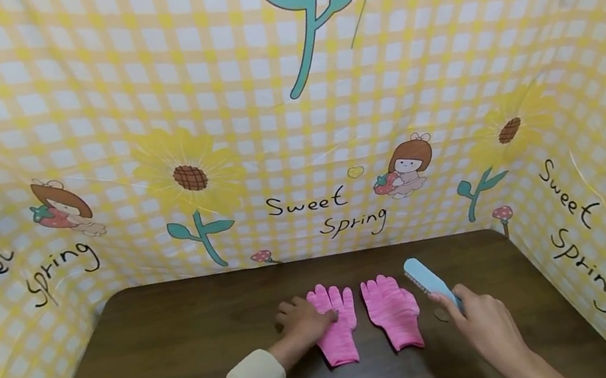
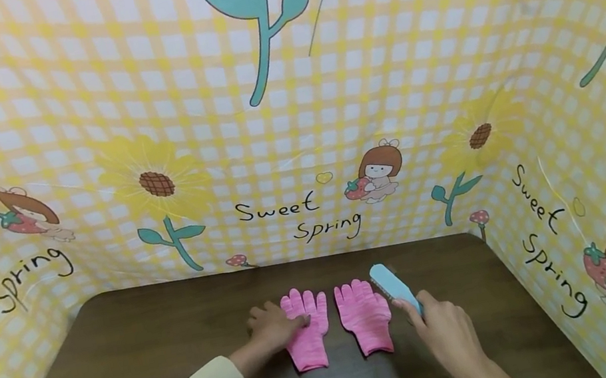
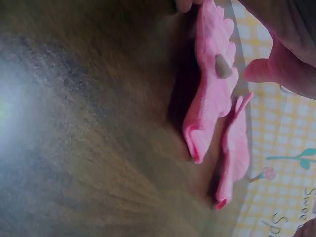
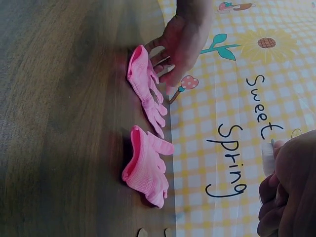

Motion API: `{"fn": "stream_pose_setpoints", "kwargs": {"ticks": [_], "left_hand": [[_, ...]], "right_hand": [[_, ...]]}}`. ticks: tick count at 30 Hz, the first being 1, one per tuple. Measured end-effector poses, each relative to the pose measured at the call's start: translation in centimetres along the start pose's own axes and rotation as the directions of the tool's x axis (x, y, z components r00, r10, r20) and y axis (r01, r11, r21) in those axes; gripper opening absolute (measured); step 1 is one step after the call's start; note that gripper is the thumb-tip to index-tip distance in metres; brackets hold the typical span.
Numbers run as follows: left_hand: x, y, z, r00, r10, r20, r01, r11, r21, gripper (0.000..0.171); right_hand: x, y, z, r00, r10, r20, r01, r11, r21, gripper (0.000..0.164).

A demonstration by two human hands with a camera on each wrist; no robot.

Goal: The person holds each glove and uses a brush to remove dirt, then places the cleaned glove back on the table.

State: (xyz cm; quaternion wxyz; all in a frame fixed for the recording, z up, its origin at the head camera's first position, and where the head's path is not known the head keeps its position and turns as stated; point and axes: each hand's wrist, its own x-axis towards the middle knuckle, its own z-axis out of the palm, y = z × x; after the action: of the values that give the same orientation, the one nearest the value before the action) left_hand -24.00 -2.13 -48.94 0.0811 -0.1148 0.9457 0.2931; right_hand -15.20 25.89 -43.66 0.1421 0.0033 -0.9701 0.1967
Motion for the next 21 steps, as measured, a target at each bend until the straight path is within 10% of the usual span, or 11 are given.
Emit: {"fn": "stream_pose_setpoints", "kwargs": {"ticks": [21], "left_hand": [[2.7,1.6,1.9,0.997,-0.007,0.08,-0.009,0.98,0.197,0.065]], "right_hand": [[-0.3,0.8,0.5,1.0,-0.006,0.022,0.005,1.0,0.007,0.038]]}}
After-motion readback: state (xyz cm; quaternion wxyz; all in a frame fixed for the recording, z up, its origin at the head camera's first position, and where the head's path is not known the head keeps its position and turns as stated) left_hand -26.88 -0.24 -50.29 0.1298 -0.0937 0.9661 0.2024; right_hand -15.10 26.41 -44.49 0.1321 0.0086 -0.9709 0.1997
